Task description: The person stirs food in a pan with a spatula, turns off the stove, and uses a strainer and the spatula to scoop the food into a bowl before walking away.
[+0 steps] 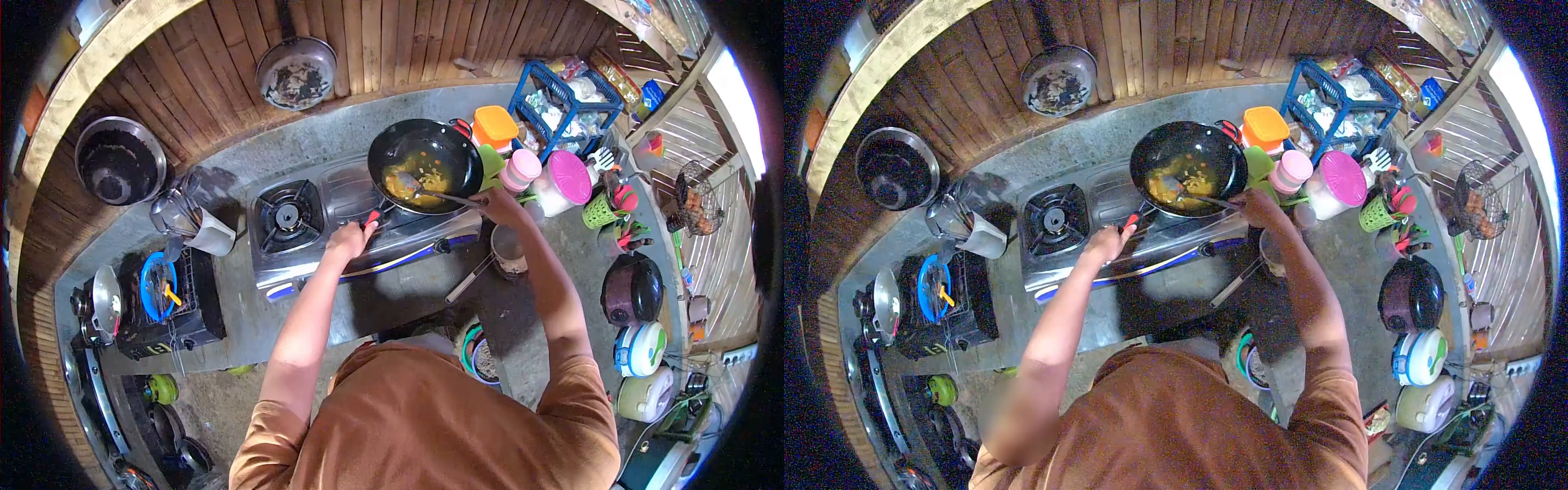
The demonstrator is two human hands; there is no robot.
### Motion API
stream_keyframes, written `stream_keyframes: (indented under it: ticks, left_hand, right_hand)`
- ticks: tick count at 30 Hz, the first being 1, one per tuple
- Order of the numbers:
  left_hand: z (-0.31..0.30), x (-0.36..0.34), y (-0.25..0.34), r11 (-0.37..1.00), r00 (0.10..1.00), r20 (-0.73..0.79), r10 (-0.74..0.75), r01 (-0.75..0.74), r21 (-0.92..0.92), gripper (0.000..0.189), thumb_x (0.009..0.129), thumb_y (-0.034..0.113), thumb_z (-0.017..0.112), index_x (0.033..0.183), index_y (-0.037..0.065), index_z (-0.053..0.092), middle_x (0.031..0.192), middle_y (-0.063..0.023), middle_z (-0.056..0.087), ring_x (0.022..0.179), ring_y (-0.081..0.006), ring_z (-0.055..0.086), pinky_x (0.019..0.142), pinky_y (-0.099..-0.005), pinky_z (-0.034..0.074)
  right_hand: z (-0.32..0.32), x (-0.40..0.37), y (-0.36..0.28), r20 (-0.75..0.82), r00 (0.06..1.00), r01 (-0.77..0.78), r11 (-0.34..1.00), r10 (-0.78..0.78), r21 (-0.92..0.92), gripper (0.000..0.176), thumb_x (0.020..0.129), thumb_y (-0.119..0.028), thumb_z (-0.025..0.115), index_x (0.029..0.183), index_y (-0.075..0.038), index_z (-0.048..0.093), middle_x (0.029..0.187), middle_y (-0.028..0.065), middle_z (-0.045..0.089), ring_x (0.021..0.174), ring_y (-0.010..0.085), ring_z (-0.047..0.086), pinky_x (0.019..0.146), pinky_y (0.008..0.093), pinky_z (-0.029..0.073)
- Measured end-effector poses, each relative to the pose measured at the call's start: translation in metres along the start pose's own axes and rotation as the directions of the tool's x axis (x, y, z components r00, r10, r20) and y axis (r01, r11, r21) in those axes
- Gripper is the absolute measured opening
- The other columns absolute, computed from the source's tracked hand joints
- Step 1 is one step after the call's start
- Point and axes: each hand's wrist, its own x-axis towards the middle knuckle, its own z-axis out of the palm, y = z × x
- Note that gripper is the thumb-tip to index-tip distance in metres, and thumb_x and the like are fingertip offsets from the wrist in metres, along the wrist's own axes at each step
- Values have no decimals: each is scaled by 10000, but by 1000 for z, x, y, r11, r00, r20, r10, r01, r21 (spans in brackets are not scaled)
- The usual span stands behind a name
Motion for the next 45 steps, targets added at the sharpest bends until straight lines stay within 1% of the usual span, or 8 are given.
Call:
stream_keyframes:
  ticks: [5,20,26,28,35,38,41,45]
  left_hand:
    - [4,2,-4,999,998,-51,40,-41,-31,783,845,619,287,1005,-99,557,1001,-309,554,1005,-399,527,885,-432,407]
    - [2,1,-4,999,999,-25,38,-38,-29,767,848,613,290,1032,-88,544,999,-305,557,1000,-404,529,868,-439,417]
    - [2,-1,-4,998,997,-51,55,-56,-19,768,850,612,286,1031,-88,544,1023,-303,548,1018,-401,519,880,-436,411]
    - [2,1,-4,998,998,-39,56,-57,-22,770,850,613,285,1031,-89,543,1028,-302,547,1021,-401,517,883,-435,410]
    - [4,1,-5,998,997,-55,52,-54,-30,793,847,618,285,1009,-115,541,997,-318,550,1005,-405,525,876,-435,412]
    - [6,3,-6,997,996,-63,58,-61,-43,801,845,620,287,1000,-123,542,982,-324,552,997,-408,529,870,-434,414]
    - [7,3,-7,997,996,-72,62,-64,-32,804,843,624,285,996,-122,545,986,-321,552,997,-409,528,869,-433,414]
    - [5,2,-6,998,996,-69,57,-59,-29,809,841,629,282,996,-120,546,988,-319,552,1001,-409,526,871,-433,414]
  right_hand:
    - [-5,-15,13,-50,998,52,993,-47,105,294,759,-98,540,1029,-152,642,791,166,633,724,301,622,688,387,483]
    - [-7,-13,23,-465,877,-313,881,124,-354,348,769,-19,418,1043,-110,613,883,178,609,793,353,603,687,438,482]
    - [5,-11,56,-406,895,-232,970,185,-68,319,742,-21,506,1030,-96,621,966,194,603,879,334,594,713,412,487]
    - [-2,-17,50,-211,977,17,993,-41,-114,329,730,-22,561,1050,-81,613,948,169,618,893,279,605,714,390,488]
    - [-11,-20,9,101,989,-122,988,112,97,323,730,-18,581,1051,-44,612,907,111,632,830,189,605,728,338,482]
    - [-4,-16,14,-82,996,44,965,-23,259,322,730,-16,583,1049,-47,612,856,131,641,785,207,605,706,334,479]
    - [-11,-13,5,-252,963,82,995,-92,-49,310,741,-32,567,1043,-75,620,867,177,632,778,261,614,685,352,483]
    - [-22,-17,-13,-350,930,-169,977,113,-133,348,768,-36,478,1075,-134,609,895,215,601,786,340,603,686,407,484]
